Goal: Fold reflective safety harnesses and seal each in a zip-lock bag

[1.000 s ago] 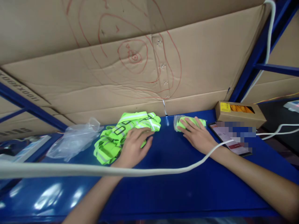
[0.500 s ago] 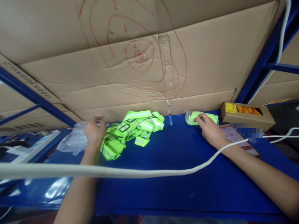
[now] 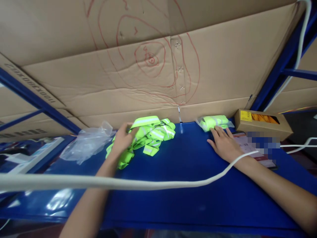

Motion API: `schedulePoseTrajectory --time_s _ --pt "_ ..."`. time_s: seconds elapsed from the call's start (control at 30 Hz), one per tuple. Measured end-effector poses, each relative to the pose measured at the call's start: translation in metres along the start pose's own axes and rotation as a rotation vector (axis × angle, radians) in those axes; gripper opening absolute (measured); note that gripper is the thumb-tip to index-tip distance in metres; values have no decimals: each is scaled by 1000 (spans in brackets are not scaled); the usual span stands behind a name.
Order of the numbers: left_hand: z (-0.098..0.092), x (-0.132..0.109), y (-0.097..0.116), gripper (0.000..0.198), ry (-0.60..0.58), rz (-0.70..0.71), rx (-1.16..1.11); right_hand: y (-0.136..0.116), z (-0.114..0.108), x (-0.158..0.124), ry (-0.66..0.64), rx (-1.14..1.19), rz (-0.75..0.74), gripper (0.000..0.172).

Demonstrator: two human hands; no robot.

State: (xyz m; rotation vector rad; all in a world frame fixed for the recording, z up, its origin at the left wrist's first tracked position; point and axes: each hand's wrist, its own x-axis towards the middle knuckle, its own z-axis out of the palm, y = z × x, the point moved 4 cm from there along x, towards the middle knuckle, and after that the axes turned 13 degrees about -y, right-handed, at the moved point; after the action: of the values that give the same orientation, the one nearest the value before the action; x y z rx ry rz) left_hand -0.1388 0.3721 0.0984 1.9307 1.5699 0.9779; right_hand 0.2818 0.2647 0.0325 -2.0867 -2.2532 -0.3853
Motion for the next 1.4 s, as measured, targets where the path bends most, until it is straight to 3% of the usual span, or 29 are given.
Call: schedulePoseTrajectory --time_s 0.23,0.4,0.57,0.67,0.73,0.8,0.87,0.9,0.97,1.07,1.17,1.27,1.4 --pt "-28 4 4 36 131 -22 -478 -9 -2 -6 42 46 -66 51" --pt "-54 4 5 32 218 14 -680 -11 -4 -8 17 59 -64 50" --pt "-36 5 4 31 191 53 -626 -11 -3 -7 0 60 -58 49" --pt "-33 -3 15 42 184 156 -484 -11 -1 -7 -7 63 -52 48" --pt "-37 -13 31 47 88 258 -363 -11 0 -7 -9 53 -48 47" --pt "-33 -28 50 52 -166 343 -154 -11 1 -8 -6 41 -52 46" --pt "-20 -44 61 74 -436 368 175 -12 0 -9 5 32 -56 46" --pt "-12 -51 62 89 -509 356 349 -12 -1 -10 13 29 -56 45" --pt "4 -60 60 104 -553 317 606 -15 -6 -11 34 33 -49 45" --pt "28 -63 56 74 -582 331 717 -24 -14 -15 53 52 -44 42" --pt "36 -61 63 49 -537 392 692 -36 -21 -19 42 66 -84 41" --pt "33 -60 75 38 -429 401 572 -45 -25 -22 39 92 -152 41" --pt "18 -62 84 39 -226 279 106 -48 -24 -23 41 149 -260 40"
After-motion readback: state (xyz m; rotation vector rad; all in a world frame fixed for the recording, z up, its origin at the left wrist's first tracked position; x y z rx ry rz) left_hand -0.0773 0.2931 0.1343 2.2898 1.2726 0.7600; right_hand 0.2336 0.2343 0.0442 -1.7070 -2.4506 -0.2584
